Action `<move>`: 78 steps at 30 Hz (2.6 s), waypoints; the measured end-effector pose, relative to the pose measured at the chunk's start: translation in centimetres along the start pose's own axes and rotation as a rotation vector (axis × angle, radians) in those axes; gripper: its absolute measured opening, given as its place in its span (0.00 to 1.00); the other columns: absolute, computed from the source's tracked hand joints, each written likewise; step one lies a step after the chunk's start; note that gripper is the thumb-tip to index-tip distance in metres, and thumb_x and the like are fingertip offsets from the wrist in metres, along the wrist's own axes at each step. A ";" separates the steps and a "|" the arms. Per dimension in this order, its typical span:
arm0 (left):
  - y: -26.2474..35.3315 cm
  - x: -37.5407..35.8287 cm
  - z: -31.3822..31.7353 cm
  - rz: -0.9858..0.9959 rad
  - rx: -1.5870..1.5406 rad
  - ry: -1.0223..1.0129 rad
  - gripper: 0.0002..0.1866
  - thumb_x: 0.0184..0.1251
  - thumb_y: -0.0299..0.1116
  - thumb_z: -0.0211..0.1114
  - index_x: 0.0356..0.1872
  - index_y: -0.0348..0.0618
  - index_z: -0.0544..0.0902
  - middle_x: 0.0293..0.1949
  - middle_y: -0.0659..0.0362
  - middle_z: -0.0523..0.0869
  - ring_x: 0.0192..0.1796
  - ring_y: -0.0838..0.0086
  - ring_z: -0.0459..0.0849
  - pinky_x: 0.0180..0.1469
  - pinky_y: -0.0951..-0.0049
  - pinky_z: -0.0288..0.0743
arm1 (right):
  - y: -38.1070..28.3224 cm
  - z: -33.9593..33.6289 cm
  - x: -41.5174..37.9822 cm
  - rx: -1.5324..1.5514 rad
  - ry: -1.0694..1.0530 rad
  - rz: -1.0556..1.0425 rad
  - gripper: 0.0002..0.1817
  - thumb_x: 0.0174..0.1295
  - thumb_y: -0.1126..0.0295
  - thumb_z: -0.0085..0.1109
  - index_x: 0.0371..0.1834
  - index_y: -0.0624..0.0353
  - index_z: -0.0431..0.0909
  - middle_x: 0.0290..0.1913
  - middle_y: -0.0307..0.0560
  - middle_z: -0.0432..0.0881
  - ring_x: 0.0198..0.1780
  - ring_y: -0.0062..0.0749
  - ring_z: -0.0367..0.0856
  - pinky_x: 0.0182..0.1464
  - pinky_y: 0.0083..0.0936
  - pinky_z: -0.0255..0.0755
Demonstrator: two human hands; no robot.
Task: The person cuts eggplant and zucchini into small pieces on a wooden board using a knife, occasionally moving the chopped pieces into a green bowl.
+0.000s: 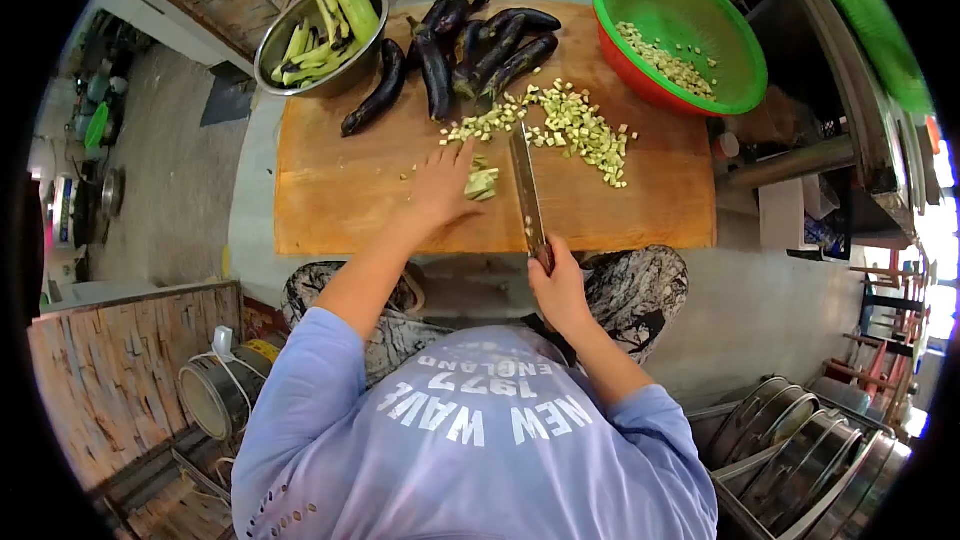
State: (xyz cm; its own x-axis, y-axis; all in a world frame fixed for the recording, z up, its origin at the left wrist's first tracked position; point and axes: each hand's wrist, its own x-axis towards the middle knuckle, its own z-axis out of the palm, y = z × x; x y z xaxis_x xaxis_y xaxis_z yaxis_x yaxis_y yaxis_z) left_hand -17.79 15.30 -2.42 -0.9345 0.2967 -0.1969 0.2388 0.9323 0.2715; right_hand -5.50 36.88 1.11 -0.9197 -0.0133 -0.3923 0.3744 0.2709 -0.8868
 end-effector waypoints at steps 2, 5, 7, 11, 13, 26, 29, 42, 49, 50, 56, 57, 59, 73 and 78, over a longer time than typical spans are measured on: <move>0.2 -1.1 -0.8 -0.006 0.063 0.070 0.66 0.37 0.60 0.80 0.75 0.41 0.52 0.72 0.45 0.61 0.74 0.50 0.57 0.73 0.49 0.52 | 1.4 0.9 1.4 -0.114 0.027 -0.145 0.20 0.63 0.75 0.56 0.58 0.64 0.69 0.33 0.51 0.77 0.33 0.36 0.77 0.38 0.30 0.73; -1.1 -2.0 -0.9 -0.049 0.020 0.121 0.68 0.34 0.63 0.79 0.76 0.43 0.51 0.75 0.45 0.55 0.77 0.49 0.49 0.75 0.46 0.45 | 1.6 2.5 1.4 -0.168 0.011 -0.110 0.22 0.62 0.73 0.58 0.59 0.64 0.68 0.37 0.59 0.78 0.37 0.46 0.78 0.44 0.34 0.73; -2.0 -2.7 0.0 -0.061 -0.032 0.133 0.69 0.32 0.64 0.79 0.76 0.43 0.51 0.76 0.44 0.54 0.78 0.49 0.47 0.76 0.46 0.43 | 0.0 3.4 0.6 -0.228 -0.041 -0.062 0.23 0.62 0.73 0.58 0.61 0.63 0.67 0.41 0.62 0.79 0.42 0.52 0.80 0.47 0.36 0.73; -2.2 -3.4 0.8 -0.011 -0.043 0.167 0.69 0.31 0.64 0.79 0.75 0.41 0.53 0.75 0.44 0.55 0.78 0.49 0.48 0.76 0.45 0.42 | -0.7 4.8 0.6 -0.306 -0.032 -0.206 0.24 0.62 0.71 0.58 0.62 0.62 0.67 0.42 0.64 0.80 0.47 0.60 0.79 0.48 0.41 0.73; -2.1 -3.3 0.7 0.016 -0.015 0.189 0.67 0.32 0.63 0.79 0.74 0.39 0.55 0.75 0.44 0.56 0.78 0.49 0.49 0.76 0.46 0.43 | -0.8 5.0 0.7 -0.341 -0.052 -0.221 0.25 0.62 0.71 0.58 0.62 0.61 0.67 0.41 0.64 0.80 0.46 0.62 0.79 0.47 0.42 0.73; 0.3 -1.7 2.9 -0.215 -0.003 0.450 0.44 0.43 0.55 0.77 0.57 0.35 0.71 0.52 0.51 0.77 0.57 0.58 0.73 0.57 0.59 0.66 | -3.9 0.3 6.2 -0.758 -0.158 -0.425 0.12 0.67 0.67 0.54 0.45 0.59 0.65 0.30 0.65 0.81 0.35 0.66 0.79 0.36 0.55 0.70; 0.8 -1.6 2.7 -0.273 -0.017 0.369 0.44 0.44 0.55 0.77 0.56 0.35 0.71 0.50 0.50 0.77 0.54 0.58 0.74 0.55 0.61 0.68 | -6.1 -0.4 4.3 -0.732 -0.129 -0.413 0.11 0.67 0.68 0.54 0.46 0.59 0.64 0.29 0.64 0.81 0.33 0.66 0.79 0.36 0.55 0.70; 0.8 -1.3 2.7 -0.290 0.070 0.296 0.42 0.41 0.59 0.77 0.51 0.37 0.73 0.47 0.53 0.76 0.52 0.61 0.75 0.52 0.62 0.67 | -3.4 1.2 7.2 -0.765 -0.193 -0.417 0.10 0.65 0.69 0.55 0.42 0.62 0.67 0.29 0.67 0.80 0.35 0.67 0.78 0.35 0.54 0.70; 0.9 -1.5 2.9 -0.305 0.019 0.306 0.42 0.42 0.60 0.76 0.50 0.37 0.73 0.47 0.52 0.77 0.53 0.60 0.74 0.52 0.63 0.67 | -4.1 0.6 5.3 -0.667 -0.106 -0.300 0.10 0.65 0.69 0.55 0.42 0.61 0.67 0.28 0.65 0.80 0.33 0.66 0.79 0.35 0.53 0.71; 1.0 -1.6 2.8 -0.312 0.028 0.288 0.42 0.42 0.60 0.76 0.51 0.37 0.73 0.47 0.52 0.77 0.53 0.60 0.74 0.52 0.63 0.67 | -4.8 0.5 4.4 -0.680 -0.130 -0.321 0.10 0.65 0.69 0.55 0.42 0.61 0.67 0.28 0.65 0.80 0.33 0.66 0.79 0.35 0.53 0.71; 0.8 -1.5 2.5 -0.300 0.022 0.277 0.42 0.44 0.61 0.75 0.51 0.36 0.73 0.47 0.52 0.77 0.54 0.61 0.74 0.52 0.63 0.67 | -5.5 0.5 4.1 -0.779 -0.188 -0.394 0.10 0.66 0.68 0.54 0.43 0.59 0.66 0.27 0.64 0.80 0.33 0.66 0.79 0.35 0.55 0.71; 0.7 -1.6 2.6 -0.292 0.013 0.294 0.42 0.43 0.61 0.75 0.51 0.36 0.73 0.46 0.53 0.78 0.54 0.61 0.74 0.53 0.63 0.67 | -5.4 0.7 4.4 -0.786 -0.189 -0.394 0.10 0.66 0.68 0.54 0.43 0.59 0.66 0.27 0.64 0.80 0.33 0.66 0.79 0.36 0.55 0.71; 0.4 -1.1 4.6 -0.295 0.079 0.375 0.43 0.41 0.61 0.76 0.51 0.36 0.73 0.46 0.53 0.78 0.54 0.61 0.74 0.52 0.63 0.67 | -4.5 1.2 5.5 -0.805 -0.201 -0.387 0.10 0.66 0.68 0.53 0.43 0.59 0.66 0.28 0.65 0.80 0.33 0.66 0.78 0.36 0.56 0.70; -0.1 -2.1 2.6 -0.230 -0.043 0.309 0.48 0.47 0.52 0.77 0.62 0.27 0.65 0.53 0.45 0.75 0.58 0.54 0.72 0.61 0.61 0.67 | -6.3 1.1 3.8 -0.775 -0.183 -0.370 0.11 0.66 0.67 0.55 0.44 0.59 0.67 0.30 0.65 0.81 0.36 0.65 0.79 0.36 0.53 0.72; -0.6 -1.6 4.1 -0.246 -0.023 0.276 0.43 0.48 0.52 0.76 0.57 0.29 0.70 0.52 0.48 0.75 0.56 0.56 0.72 0.59 0.62 0.67 | -4.9 2.1 6.4 -0.850 -0.221 -0.339 0.11 0.66 0.66 0.54 0.44 0.60 0.67 0.31 0.65 0.81 0.36 0.65 0.79 0.38 0.54 0.72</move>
State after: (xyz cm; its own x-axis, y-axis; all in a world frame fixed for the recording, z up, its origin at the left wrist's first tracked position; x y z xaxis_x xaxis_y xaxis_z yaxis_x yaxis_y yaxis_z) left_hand -15.32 15.12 -6.13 -1.0000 -0.0053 0.0016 -0.0046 0.9631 0.2690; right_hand -12.96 33.40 2.42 -0.8879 -0.3791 -0.2604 -0.2016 0.8297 -0.5206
